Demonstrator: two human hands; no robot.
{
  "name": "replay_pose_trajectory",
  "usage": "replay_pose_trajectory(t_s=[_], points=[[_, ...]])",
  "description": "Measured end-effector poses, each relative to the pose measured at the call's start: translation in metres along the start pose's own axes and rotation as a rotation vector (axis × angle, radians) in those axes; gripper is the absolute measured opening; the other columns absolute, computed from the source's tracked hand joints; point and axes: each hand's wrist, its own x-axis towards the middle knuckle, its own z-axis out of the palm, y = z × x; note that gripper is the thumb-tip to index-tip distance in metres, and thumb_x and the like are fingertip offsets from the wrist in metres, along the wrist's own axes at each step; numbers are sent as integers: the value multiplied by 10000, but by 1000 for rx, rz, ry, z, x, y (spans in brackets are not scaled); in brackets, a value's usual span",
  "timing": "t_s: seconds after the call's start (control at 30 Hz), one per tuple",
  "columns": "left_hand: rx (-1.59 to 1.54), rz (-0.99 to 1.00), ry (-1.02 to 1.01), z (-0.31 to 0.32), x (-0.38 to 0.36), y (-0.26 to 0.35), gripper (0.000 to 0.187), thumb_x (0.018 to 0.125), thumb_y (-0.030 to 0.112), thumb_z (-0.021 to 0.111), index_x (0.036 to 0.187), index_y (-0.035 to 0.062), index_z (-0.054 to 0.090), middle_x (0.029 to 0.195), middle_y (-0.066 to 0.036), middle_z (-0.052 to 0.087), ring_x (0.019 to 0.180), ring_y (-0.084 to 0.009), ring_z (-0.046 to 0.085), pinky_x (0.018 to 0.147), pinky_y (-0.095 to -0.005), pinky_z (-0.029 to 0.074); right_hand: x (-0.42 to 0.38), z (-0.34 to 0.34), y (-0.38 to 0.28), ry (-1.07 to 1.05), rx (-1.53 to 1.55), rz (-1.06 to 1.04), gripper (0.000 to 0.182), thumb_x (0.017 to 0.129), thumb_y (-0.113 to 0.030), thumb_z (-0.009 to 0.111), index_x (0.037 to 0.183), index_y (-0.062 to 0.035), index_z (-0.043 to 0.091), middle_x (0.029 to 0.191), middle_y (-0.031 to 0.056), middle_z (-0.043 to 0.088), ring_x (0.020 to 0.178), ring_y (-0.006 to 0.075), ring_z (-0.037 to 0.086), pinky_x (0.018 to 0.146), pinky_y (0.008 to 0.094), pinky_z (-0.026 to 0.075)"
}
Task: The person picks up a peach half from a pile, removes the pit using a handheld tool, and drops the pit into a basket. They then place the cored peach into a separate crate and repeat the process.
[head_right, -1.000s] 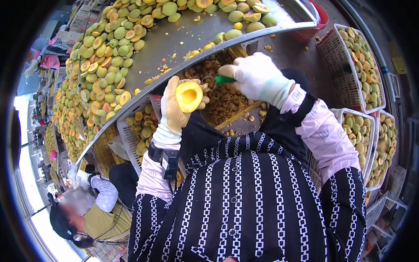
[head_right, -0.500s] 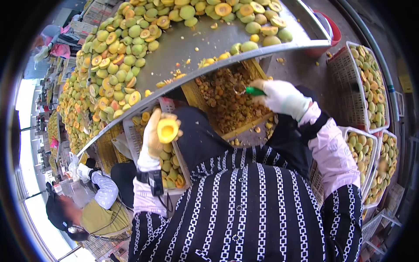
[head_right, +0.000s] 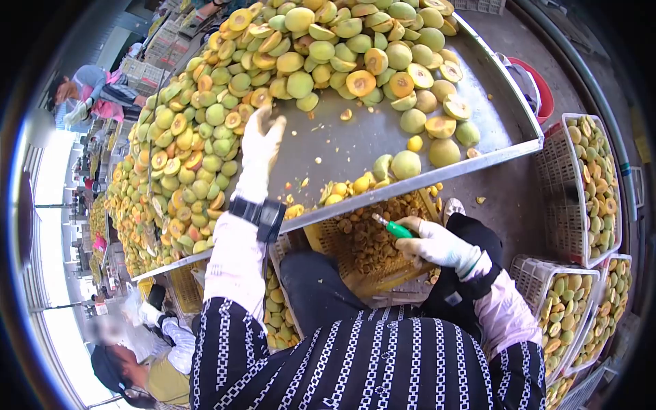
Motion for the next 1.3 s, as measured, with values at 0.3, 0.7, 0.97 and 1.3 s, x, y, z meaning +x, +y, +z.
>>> replay_pose_trajectory(t_s=[0.3,0.7,0.97,1.3], points=[[676,-157,10,78,87,26,719,678,475,762,1197,50,502,1178,-166,561,1033,-320,594,849,-397,497,5,-21,-11,-118,157,42,522,874,-173,578,1343,-39,393,835,0,559,595,54,518,554,192,448],[-734,-522,1,1,-69,-1,463,881,274,651,1256,53,495,1139,-105,566,927,-196,600,804,-332,500,-8,-1,8,-17,43,-138,373,917,-197,575,1233,-33,464,771,19,586,575,85,553,537,212,459],[-287,-258,39,-2,-45,-9,663,824,219,657,1388,16,376,1397,-207,414,1264,-285,446,1028,-349,374,-57,15,-20,103,173,-230,464,927,-197,550,1316,-4,389,766,34,579,524,94,533,500,221,445],[201,-266,-59,23,24,-66,883,687,339,766,1411,52,350,1381,-219,399,1222,-333,470,1029,-358,381,-78,-21,-11,469,236,-203,479,866,-59,570,1308,6,397,710,66,568,459,100,503,448,215,418]])
